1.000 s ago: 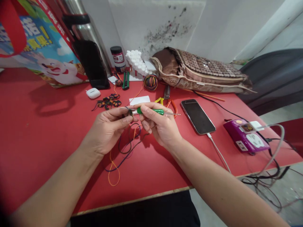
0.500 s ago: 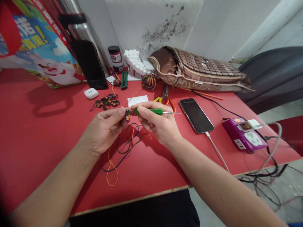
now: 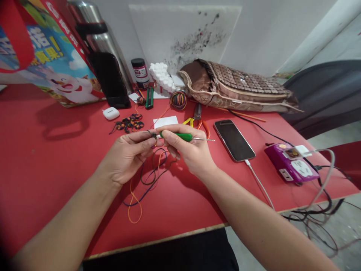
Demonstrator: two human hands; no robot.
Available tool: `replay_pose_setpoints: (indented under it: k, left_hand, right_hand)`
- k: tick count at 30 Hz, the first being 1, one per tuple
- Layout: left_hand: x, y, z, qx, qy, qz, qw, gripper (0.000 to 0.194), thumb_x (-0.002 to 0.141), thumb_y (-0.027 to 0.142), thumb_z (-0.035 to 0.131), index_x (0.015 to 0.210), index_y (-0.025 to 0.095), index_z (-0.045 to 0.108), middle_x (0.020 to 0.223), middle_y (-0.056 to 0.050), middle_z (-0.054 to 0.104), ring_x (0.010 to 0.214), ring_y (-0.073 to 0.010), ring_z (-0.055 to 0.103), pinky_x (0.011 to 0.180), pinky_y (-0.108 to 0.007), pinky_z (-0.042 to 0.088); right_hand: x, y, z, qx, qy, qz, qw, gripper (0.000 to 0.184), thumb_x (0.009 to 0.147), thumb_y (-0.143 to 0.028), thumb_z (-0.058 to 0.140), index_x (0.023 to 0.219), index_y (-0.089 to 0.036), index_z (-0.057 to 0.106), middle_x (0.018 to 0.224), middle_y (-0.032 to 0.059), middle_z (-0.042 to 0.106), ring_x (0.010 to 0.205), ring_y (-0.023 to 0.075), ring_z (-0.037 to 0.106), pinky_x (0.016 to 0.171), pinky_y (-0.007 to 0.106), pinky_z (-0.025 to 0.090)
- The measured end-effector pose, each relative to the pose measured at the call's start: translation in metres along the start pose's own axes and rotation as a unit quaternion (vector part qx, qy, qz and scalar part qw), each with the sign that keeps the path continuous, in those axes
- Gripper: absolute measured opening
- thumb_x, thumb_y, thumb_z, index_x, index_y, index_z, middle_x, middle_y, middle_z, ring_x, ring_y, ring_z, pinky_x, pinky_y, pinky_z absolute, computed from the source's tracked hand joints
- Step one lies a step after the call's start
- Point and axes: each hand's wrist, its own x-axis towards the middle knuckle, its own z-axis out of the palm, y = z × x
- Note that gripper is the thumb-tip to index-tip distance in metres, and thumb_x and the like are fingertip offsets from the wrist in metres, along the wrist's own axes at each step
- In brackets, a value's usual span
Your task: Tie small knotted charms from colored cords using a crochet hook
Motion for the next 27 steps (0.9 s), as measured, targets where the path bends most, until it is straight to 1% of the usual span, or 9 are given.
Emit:
replay_pose_setpoints:
  k: [3, 7, 11, 13, 17, 18, 22, 25, 27]
  left_hand:
    - [0.000, 0.001, -0.002, 0.001, -0.010, -0.014, 1.000, 0.034, 0.053, 0.021, 0.103, 0.083, 0.017, 0.088, 0.074, -0.006, 0.081, 0.069, -0.0135, 0.072, 0.063, -0.022, 0.055]
    - [-0.001, 0.000, -0.001, -0.008, -0.008, -0.005, 1.000, 0.031, 0.059, 0.017, 0.100, 0.087, 0.018, 0.088, 0.078, -0.006, 0.082, 0.073, -0.0157, 0.074, 0.067, -0.025, 0.056]
    - [-0.001, -0.003, 0.005, -0.045, 0.017, -0.009, 0.999, 0.029, 0.063, 0.010, 0.095, 0.089, 0.017, 0.088, 0.078, -0.005, 0.082, 0.075, -0.0116, 0.074, 0.066, -0.017, 0.052]
    - [-0.002, -0.004, 0.007, -0.065, 0.029, -0.017, 0.997, 0.025, 0.066, 0.007, 0.092, 0.089, 0.015, 0.087, 0.076, -0.006, 0.082, 0.069, -0.0086, 0.071, 0.059, -0.013, 0.047]
    - [-0.003, -0.005, 0.007, -0.077, 0.036, -0.024, 0.996, 0.018, 0.075, 0.005, 0.085, 0.091, 0.012, 0.086, 0.074, -0.007, 0.081, 0.050, -0.0013, 0.052, 0.049, -0.010, 0.038]
    - [-0.003, -0.004, 0.007, -0.077, 0.037, -0.025, 0.996, 0.017, 0.076, 0.004, 0.084, 0.091, 0.012, 0.086, 0.073, -0.007, 0.080, 0.050, -0.0014, 0.052, 0.049, -0.010, 0.038]
    - [-0.003, -0.003, 0.009, -0.078, 0.051, -0.026, 0.995, 0.018, 0.076, -0.002, 0.081, 0.087, 0.012, 0.085, 0.068, -0.008, 0.079, 0.059, -0.0066, 0.065, 0.051, -0.010, 0.041]
    - [-0.002, -0.004, 0.010, -0.079, 0.046, -0.017, 0.996, 0.012, 0.079, 0.000, 0.081, 0.084, 0.011, 0.084, 0.068, -0.008, 0.079, 0.046, -0.0013, 0.051, 0.045, -0.010, 0.035]
    - [-0.002, -0.004, 0.011, -0.080, 0.053, -0.013, 0.995, 0.012, 0.079, -0.001, 0.080, 0.082, 0.010, 0.083, 0.066, -0.007, 0.077, 0.046, -0.0014, 0.051, 0.046, -0.010, 0.035]
  right_hand:
    - [-0.001, -0.002, 0.001, 0.016, -0.016, 0.006, 1.000, 0.013, 0.082, -0.033, 0.086, 0.089, -0.021, 0.087, 0.062, -0.0009, 0.067, 0.046, 0.0073, 0.049, 0.041, 0.022, 0.036]
    - [-0.001, -0.001, 0.002, 0.012, -0.010, 0.008, 1.000, 0.015, 0.082, -0.034, 0.086, 0.090, -0.022, 0.086, 0.063, -0.0012, 0.067, 0.047, 0.0074, 0.047, 0.040, 0.022, 0.038]
    - [-0.001, 0.005, 0.001, -0.015, 0.011, -0.023, 1.000, 0.015, 0.089, -0.035, 0.081, 0.096, -0.022, 0.086, 0.069, -0.0007, 0.068, 0.048, 0.0068, 0.047, 0.042, 0.022, 0.038]
    - [-0.001, 0.008, 0.001, -0.022, 0.016, -0.036, 0.999, 0.015, 0.090, -0.035, 0.080, 0.097, -0.022, 0.085, 0.069, -0.0011, 0.067, 0.048, 0.0066, 0.048, 0.043, 0.022, 0.039]
    - [0.000, 0.009, 0.002, -0.013, 0.014, -0.047, 0.999, 0.013, 0.089, -0.033, 0.082, 0.095, -0.022, 0.085, 0.066, -0.0024, 0.064, 0.047, 0.0067, 0.049, 0.043, 0.022, 0.038]
    - [0.000, 0.009, 0.002, -0.010, 0.010, -0.047, 0.999, 0.011, 0.090, -0.032, 0.081, 0.095, -0.022, 0.085, 0.065, -0.0025, 0.064, 0.047, 0.0065, 0.049, 0.043, 0.022, 0.038]
    - [0.000, 0.008, 0.001, -0.007, -0.004, -0.051, 0.999, 0.010, 0.093, -0.028, 0.078, 0.097, -0.023, 0.086, 0.066, -0.0024, 0.064, 0.048, 0.0065, 0.049, 0.044, 0.021, 0.038]
    - [-0.001, 0.007, 0.002, -0.007, 0.000, -0.050, 0.999, 0.010, 0.093, -0.028, 0.078, 0.096, -0.022, 0.086, 0.065, -0.0025, 0.064, 0.047, 0.0064, 0.049, 0.043, 0.021, 0.038]
    - [-0.002, 0.006, 0.003, -0.013, 0.005, -0.052, 0.999, 0.010, 0.092, -0.028, 0.079, 0.094, -0.021, 0.085, 0.064, -0.0024, 0.064, 0.046, 0.0062, 0.049, 0.042, 0.021, 0.037]
